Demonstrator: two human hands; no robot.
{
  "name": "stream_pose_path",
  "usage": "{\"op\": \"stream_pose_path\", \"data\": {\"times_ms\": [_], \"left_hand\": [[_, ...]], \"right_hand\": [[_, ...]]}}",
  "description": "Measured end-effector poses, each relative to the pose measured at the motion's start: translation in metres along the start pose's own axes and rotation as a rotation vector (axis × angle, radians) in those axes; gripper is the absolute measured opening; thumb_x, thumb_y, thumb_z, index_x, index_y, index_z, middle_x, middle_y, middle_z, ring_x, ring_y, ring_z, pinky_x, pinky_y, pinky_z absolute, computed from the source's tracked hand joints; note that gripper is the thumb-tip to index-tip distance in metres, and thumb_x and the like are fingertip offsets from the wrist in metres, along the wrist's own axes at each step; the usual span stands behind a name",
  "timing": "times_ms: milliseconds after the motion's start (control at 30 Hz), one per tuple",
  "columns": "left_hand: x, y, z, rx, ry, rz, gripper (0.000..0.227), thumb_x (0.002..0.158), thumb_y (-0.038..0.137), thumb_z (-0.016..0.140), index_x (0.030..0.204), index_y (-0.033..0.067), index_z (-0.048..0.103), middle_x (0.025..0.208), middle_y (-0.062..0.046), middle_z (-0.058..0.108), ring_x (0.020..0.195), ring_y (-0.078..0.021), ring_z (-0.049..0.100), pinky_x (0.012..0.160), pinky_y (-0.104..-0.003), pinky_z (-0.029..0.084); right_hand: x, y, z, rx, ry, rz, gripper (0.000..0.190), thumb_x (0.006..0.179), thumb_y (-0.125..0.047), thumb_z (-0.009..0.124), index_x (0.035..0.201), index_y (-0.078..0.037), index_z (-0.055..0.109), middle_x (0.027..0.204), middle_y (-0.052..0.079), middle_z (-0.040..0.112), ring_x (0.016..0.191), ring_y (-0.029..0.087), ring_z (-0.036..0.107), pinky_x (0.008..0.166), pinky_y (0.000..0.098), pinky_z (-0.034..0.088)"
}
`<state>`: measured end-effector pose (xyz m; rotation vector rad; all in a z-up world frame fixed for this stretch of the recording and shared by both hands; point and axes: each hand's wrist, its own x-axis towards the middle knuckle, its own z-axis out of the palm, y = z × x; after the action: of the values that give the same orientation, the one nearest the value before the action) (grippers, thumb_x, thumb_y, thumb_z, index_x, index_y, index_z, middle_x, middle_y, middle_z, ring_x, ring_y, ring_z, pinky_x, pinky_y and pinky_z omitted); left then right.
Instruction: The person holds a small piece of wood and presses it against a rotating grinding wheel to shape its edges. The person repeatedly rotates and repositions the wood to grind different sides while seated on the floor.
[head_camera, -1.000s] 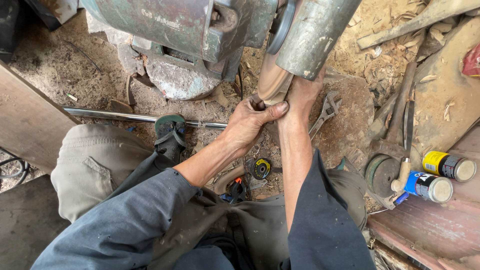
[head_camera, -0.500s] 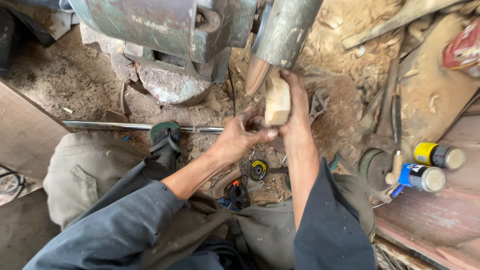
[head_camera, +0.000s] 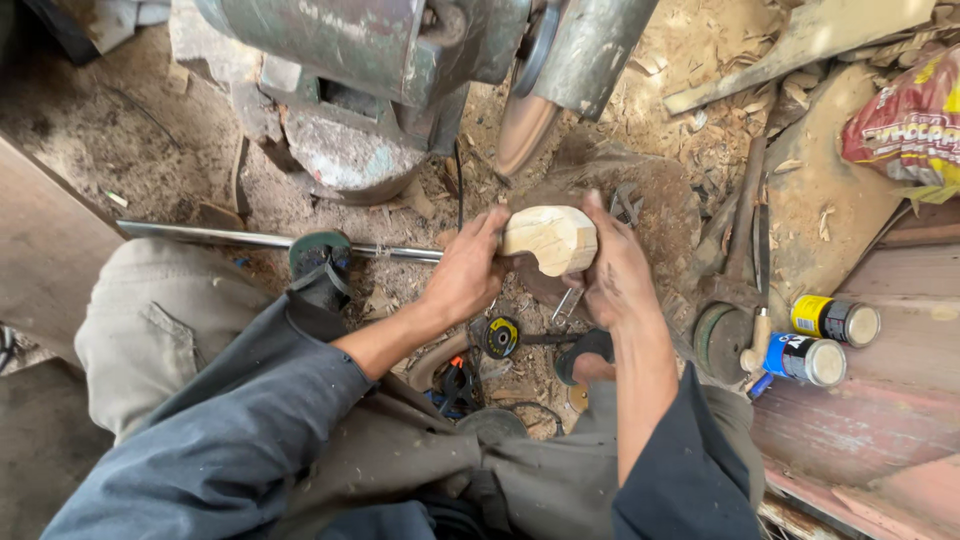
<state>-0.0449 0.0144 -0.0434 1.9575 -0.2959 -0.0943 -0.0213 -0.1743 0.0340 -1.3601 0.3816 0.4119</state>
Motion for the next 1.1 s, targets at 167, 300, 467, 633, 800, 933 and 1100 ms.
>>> {"op": "stream_pose_path", "data": {"times_ms": [167,300,467,633,800,933,1100], "left_hand": [[0.009,0.015,0.003,-0.164,0.007,-0.13,0.059,0.087,0.018,0.078,0.133,0.001,0.044,0.13,-0.023,0.06,0.12,-0.0396,0.061,0.1,-0.048,0.05],[0.019,0.019,0.003,-0.34,0.042,-0.218,0.063,0.088,0.023,0.078,0.14,0.002,0.048,0.131,-0.019,0.068,0.123,-0.0293,0.067,0.107,-0.042,0.051],[0.028,0.015,0.007,-0.604,0.06,-0.207,0.069,0.09,0.02,0.076,0.147,-0.0021,0.042,0.138,-0.02,0.064,0.131,-0.0271,0.061,0.112,-0.04,0.048],[0.034,0.007,0.02,-0.806,0.002,-0.374,0.074,0.088,0.016,0.075,0.15,-0.0008,0.038,0.138,-0.019,0.063,0.13,-0.0259,0.06,0.112,-0.037,0.047],[0.038,0.0,0.027,-0.869,0.001,-0.394,0.07,0.089,0.014,0.075,0.148,-0.0035,0.042,0.135,-0.019,0.066,0.126,-0.0251,0.062,0.11,-0.038,0.049],[0.04,-0.002,0.029,-0.91,-0.019,-0.421,0.068,0.09,0.015,0.074,0.148,-0.0048,0.043,0.132,-0.019,0.068,0.121,-0.0247,0.065,0.106,-0.038,0.053],[0.04,0.001,0.026,-0.928,-0.052,-0.474,0.07,0.09,0.017,0.073,0.148,-0.0058,0.041,0.13,-0.019,0.068,0.117,-0.0241,0.067,0.099,-0.039,0.056]], "right_hand": [[-0.016,-0.01,0.01,0.064,-0.16,-0.334,0.05,0.103,-0.031,0.064,0.136,0.007,0.059,0.13,0.014,0.068,0.121,0.022,0.065,0.105,0.0339,0.052],[-0.01,-0.005,0.014,0.086,-0.174,-0.38,0.051,0.102,-0.021,0.069,0.142,0.008,0.057,0.136,0.014,0.065,0.126,0.02,0.06,0.111,0.0331,0.046],[0.008,-0.003,0.016,0.132,-0.225,-0.389,0.051,0.099,-0.018,0.072,0.141,0.007,0.058,0.138,0.015,0.065,0.126,0.021,0.062,0.109,0.034,0.049],[0.024,0.002,0.015,0.175,-0.226,-0.385,0.048,0.098,-0.015,0.073,0.138,0.007,0.06,0.139,0.015,0.065,0.126,0.021,0.062,0.109,0.0334,0.05],[0.034,0.004,0.012,0.137,-0.21,-0.393,0.041,0.099,-0.012,0.072,0.135,0.006,0.063,0.137,0.013,0.065,0.125,0.02,0.063,0.11,0.0325,0.05],[0.04,0.005,0.013,0.165,-0.2,-0.39,0.038,0.101,-0.013,0.071,0.132,0.006,0.064,0.134,0.012,0.067,0.122,0.019,0.064,0.109,0.0331,0.051],[0.041,0.002,0.015,0.137,-0.188,-0.395,0.036,0.102,-0.014,0.071,0.131,0.006,0.065,0.131,0.011,0.067,0.12,0.019,0.064,0.107,0.0331,0.051]]}}
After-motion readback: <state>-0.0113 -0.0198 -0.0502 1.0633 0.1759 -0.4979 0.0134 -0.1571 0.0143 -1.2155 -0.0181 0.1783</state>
